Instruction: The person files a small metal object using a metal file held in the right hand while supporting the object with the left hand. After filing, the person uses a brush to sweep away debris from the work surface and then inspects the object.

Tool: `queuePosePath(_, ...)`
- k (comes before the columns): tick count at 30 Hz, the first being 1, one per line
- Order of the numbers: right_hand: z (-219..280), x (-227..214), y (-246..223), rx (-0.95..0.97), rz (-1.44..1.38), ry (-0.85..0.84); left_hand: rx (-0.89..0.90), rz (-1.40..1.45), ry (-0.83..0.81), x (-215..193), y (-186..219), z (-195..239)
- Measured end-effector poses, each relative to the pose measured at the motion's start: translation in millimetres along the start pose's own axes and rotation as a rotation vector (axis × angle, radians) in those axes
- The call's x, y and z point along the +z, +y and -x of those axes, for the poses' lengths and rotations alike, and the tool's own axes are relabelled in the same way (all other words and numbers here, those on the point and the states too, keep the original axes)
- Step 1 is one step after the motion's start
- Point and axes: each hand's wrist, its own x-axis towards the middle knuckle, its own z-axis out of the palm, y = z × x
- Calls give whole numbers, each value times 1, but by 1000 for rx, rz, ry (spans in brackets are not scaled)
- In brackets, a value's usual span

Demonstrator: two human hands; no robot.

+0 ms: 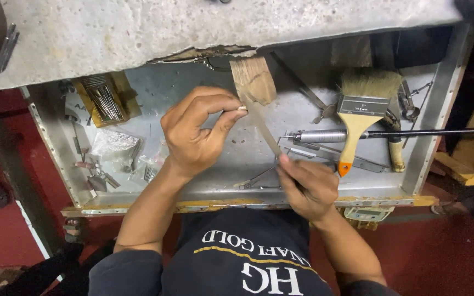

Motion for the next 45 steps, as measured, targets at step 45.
queuePosePath(45, -22, 1, -20, -54, 142, -63, 75, 24, 5, 1, -12, 4)
